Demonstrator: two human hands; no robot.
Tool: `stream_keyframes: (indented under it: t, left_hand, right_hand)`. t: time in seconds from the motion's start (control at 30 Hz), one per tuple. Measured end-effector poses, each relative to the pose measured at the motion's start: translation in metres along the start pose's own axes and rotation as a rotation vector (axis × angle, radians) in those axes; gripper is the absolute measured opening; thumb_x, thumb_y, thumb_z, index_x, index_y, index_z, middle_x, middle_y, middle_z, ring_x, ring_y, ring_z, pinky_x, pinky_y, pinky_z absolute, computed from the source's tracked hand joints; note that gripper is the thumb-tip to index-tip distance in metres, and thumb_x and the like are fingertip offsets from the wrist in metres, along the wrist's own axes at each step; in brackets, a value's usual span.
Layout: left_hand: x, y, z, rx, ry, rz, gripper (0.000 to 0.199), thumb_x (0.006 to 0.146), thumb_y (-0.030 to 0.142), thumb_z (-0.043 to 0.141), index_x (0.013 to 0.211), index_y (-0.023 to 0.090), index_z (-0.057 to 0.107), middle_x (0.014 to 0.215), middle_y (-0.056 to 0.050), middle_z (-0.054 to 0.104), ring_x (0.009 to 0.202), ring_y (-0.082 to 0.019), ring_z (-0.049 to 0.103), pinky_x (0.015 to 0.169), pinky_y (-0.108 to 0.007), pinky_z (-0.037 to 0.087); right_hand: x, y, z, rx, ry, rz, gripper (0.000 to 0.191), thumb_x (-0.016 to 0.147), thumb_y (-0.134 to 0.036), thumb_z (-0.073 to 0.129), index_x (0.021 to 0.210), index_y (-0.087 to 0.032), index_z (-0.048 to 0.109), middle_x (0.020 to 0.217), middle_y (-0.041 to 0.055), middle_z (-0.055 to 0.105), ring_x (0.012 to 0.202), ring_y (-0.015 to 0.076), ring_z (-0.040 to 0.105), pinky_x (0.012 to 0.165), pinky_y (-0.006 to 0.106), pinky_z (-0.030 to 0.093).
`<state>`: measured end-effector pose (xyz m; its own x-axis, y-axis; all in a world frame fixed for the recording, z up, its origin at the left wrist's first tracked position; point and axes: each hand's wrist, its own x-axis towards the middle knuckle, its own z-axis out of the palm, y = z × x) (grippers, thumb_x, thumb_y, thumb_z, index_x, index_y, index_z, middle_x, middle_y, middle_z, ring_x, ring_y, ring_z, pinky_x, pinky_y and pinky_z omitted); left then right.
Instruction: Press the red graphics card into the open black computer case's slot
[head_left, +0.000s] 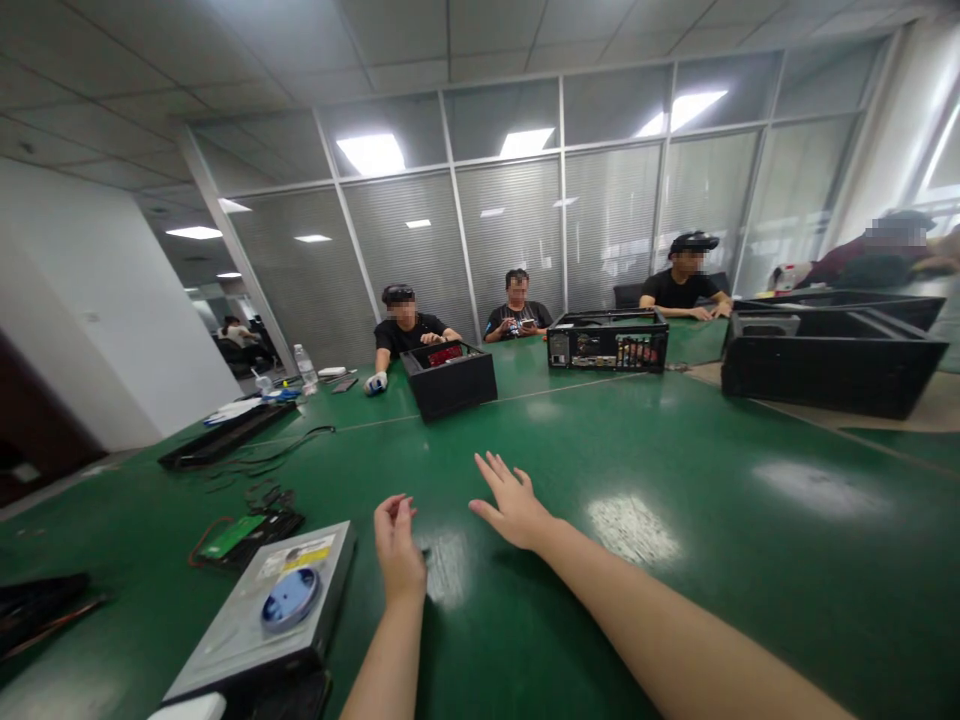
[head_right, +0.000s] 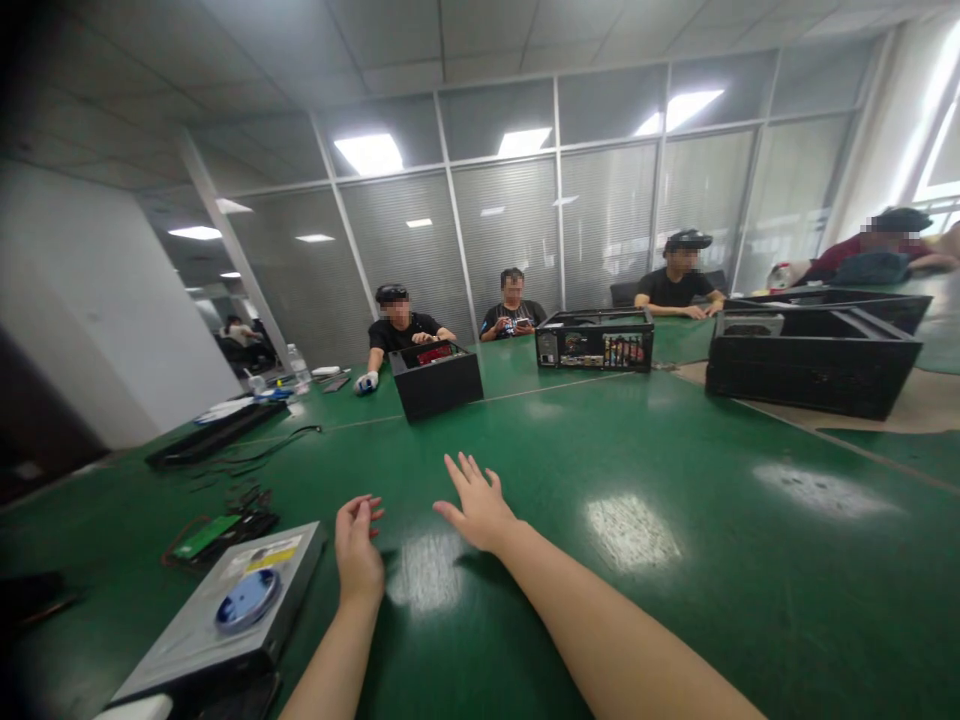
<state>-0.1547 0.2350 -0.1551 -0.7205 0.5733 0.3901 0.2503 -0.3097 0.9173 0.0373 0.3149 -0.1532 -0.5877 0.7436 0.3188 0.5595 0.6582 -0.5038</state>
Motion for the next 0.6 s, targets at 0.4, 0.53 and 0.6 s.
stream_keyframes:
  t: [0.4,0.53,0.6]
  left_hand:
    - [-0.004,0.006,0.002,0.129,-0.12,0.135,0.032,0.082,0.043,0.065,0.102,0.019,0.062,0.095,-0.005,0.065,0.087,-0.02,0.062,0.081,-0.034,0.049]
    - [-0.029,0.065,0.016,0.2,-0.195,0.444,0.021,0.084,0.032,0.064,0.099,0.019,0.064,0.095,-0.006,0.066,0.081,-0.018,0.061,0.074,-0.032,0.049]
    - [-0.05,0.116,0.023,0.161,-0.277,0.618,0.016,0.085,0.027,0.061,0.099,0.019,0.065,0.091,-0.005,0.066,0.077,-0.017,0.061,0.071,-0.031,0.05]
  right_hand:
    - [-0.035,-0.016,-0.051,0.189,0.158,0.011,0.057,0.099,-0.051,0.043,0.149,-0.023,0.037,0.148,0.0121,0.049,0.135,0.0257,0.046,0.111,0.047,0.028]
    - [-0.097,0.002,-0.077,0.188,0.131,0.009,0.054,0.097,-0.048,0.049,0.144,-0.022,0.043,0.142,0.0121,0.056,0.126,0.0267,0.055,0.108,0.049,0.032]
    - [-0.126,0.02,-0.085,0.199,0.16,0.058,0.05,0.096,-0.046,0.052,0.139,-0.022,0.048,0.137,0.0124,0.059,0.119,0.0262,0.059,0.105,0.049,0.036]
